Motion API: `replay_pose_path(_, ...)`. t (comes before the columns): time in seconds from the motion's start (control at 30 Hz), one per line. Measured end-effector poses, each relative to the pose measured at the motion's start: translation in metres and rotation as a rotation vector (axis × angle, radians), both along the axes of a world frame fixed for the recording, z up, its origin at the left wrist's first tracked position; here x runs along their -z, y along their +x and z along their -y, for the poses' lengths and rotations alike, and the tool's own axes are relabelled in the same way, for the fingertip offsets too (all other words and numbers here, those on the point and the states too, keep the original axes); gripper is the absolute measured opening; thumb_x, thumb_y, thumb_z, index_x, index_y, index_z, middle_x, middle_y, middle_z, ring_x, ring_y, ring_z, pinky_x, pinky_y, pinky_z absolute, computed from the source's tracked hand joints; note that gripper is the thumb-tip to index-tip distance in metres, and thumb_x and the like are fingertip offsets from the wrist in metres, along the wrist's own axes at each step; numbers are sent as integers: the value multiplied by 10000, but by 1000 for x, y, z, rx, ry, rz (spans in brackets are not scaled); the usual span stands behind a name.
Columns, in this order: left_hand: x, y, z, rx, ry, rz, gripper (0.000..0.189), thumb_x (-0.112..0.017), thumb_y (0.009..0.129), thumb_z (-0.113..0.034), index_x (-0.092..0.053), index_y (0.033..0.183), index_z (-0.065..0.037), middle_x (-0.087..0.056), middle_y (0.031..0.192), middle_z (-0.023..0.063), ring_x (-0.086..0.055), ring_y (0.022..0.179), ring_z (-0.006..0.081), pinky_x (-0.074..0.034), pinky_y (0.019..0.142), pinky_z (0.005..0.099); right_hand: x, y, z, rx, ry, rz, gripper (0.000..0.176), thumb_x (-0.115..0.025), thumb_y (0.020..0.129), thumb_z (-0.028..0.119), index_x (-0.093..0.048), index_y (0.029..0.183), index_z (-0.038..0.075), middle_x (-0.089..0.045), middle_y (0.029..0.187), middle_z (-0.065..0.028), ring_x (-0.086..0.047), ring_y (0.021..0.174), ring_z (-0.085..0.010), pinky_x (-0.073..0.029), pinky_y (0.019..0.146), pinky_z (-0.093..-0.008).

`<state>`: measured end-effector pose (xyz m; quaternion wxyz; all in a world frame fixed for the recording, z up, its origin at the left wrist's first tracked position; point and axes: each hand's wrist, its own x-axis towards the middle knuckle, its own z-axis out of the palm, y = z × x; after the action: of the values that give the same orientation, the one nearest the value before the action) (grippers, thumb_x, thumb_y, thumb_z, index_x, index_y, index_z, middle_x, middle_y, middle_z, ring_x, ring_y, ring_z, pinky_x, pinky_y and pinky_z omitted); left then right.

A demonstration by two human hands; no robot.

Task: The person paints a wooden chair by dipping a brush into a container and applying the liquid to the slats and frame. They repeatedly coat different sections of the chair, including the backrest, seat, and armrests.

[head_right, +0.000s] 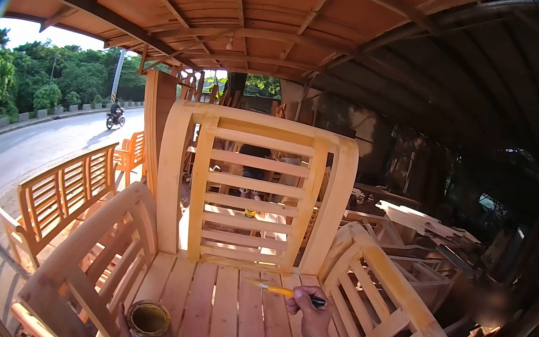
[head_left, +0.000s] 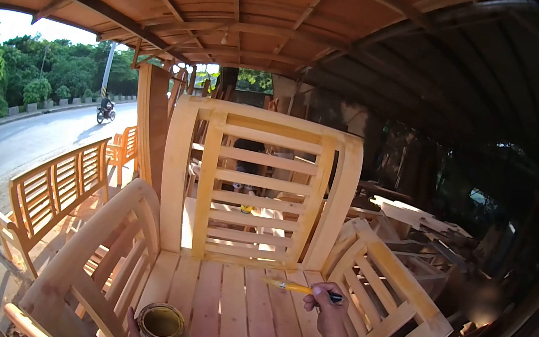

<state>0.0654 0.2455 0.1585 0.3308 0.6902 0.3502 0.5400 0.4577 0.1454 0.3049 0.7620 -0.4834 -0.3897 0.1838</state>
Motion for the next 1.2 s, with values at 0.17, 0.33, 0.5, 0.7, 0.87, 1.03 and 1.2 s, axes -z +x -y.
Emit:
replay_pose_path(0.17, -2, -3, 1, 16, 7, 7, 1232, -857, 755, -58, 37, 1602, -29, -551, 1326, 175, -626, 1134, 263, -580, 904, 361, 45, -14, 75, 167, 130, -241, 175, -705, 921, 122, -629, 977, -26, -664, 804, -117, -631, 588, -161, -532, 559, -280)
replay_pose_path(0.33, 2, -1, 0, 47, 8, 45, 1162, -811, 799, -29, 27, 1604, -48, -549, 1331, 170, -628, 1126, 258, -601, 881, 366, 81, -41, 117, 353, 220, -284, 177, -740, 874, 166, -652, 916, 19, -623, 734, -53, -569, 558, -137, -470, 493, -260)
replay_pose_path(0.5, 7, 2, 2, 119, -76, 144, 1094, -764, 844, -1, 17, 1607, -68, -546, 1336, 166, -631, 1117, 253, -621, 858, 370, 108, -52, 127, 405, 210, -349, 114, -730, 876, 116, -670, 925, 33, -599, 701, -26, -526, 552, -99, -428, 490, -246)
replay_pose_path(0.7, -5, 13, 8, 109, -6, 225, 1186, -834, 787, -102, 14, 1616, -61, -436, 1474, 184, -542, 1268, 283, -499, 1034, 390, 125, -54, 133, 377, 178, -347, 160, -700, 920, 190, -661, 906, 36, -588, 694, -3, -507, 548, -80, -397, 494, -229)
replay_pose_path(0.87, 2, 11, 10, 72, -4, 144, 1194, -851, 798, -168, 3, 1628, -87, -415, 1503, 193, -487, 1324, 313, -449, 1091, 424, 146, -57, 139, 339, 286, -396, 144, -675, 917, 196, -659, 883, 58, -559, 688, 18, -480, 572, -60, -365, 498, -235)
replay_pose_path(1.03, -16, 23, 33, 148, -16, 131, 1017, -799, 870, -184, -109, 1614, -119, -469, 1429, 154, -510, 1286, 294, -490, 1061, 445, 166, -63, 149, 329, 361, -536, 236, -731, 880, 256, -625, 899, 46, -602, 753, -30, -523, 530, -100, -422, 476, -243)
replay_pose_path(1.2, 8, 8, 11, 205, -100, 111, 944, -780, 884, -171, -157, 1592, -119, -479, 1402, 146, -515, 1276, 292, -499, 1054, 459, 163, -66, 161, 366, 376, -593, 348, -757, 851, 358, -584, 905, 61, -566, 757, -7, -510, 536, -90, -433, 484, -230)
